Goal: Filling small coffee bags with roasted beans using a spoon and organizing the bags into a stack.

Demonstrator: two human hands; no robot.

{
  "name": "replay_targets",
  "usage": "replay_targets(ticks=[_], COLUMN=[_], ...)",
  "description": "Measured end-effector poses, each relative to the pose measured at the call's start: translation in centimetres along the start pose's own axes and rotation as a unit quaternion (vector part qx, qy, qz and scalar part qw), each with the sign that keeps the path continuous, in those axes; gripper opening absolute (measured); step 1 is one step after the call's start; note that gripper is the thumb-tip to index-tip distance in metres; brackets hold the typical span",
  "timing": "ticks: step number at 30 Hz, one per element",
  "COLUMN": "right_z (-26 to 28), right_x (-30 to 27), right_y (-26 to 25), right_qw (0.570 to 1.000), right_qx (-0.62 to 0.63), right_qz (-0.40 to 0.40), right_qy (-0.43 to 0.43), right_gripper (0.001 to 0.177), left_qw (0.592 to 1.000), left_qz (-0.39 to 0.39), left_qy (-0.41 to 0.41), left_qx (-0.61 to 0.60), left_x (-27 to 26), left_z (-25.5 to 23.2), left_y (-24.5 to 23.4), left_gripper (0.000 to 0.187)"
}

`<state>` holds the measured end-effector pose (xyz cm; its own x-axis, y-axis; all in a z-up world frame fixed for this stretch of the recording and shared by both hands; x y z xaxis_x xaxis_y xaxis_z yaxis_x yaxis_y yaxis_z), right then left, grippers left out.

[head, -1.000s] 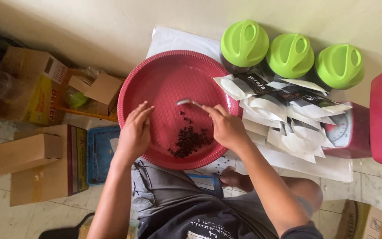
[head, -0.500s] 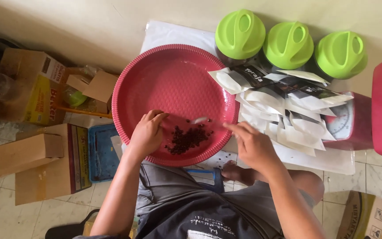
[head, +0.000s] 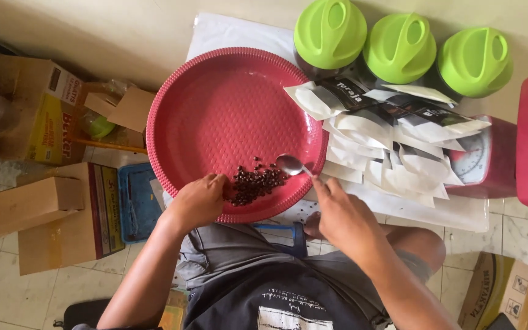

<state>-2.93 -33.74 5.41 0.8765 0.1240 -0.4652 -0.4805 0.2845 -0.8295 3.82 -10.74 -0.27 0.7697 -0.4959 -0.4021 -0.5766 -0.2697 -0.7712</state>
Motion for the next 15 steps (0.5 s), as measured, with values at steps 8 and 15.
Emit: replay_targets(ticks=[8, 15], right_z=[4.4, 6.8], right_x=[-0.6, 0.4], right_y=[0.5, 1.0], right_qw=[0.998, 0.994], right_qx=[-0.006, 0.007], right_qz=[0.023, 0.077], right_qy=[-0.051, -0.073], right_gripper=[0.053, 0.043], left_qw=[0.994, 0.966], left_qz=[0.055, 0.077], left_qy=[0.049, 0.11], left_qx=[-0.083, -0.222], left_x=[-0.2, -0.5], left_z=[-2.4, -3.3], left_y=[0.4, 0.8], left_gripper=[0.03, 0.034])
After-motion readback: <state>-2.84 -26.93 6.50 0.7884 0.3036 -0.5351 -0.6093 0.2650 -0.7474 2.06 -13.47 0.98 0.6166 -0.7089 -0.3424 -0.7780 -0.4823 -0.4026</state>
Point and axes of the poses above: each hand's wrist, its own x-axis towards the middle knuckle, its own y-axis out of the palm, z = x × y, the point moved 10 cm from there along x, towards the middle knuckle, and after that the axes turned 1 degree about -x, right-handed, at the moved point
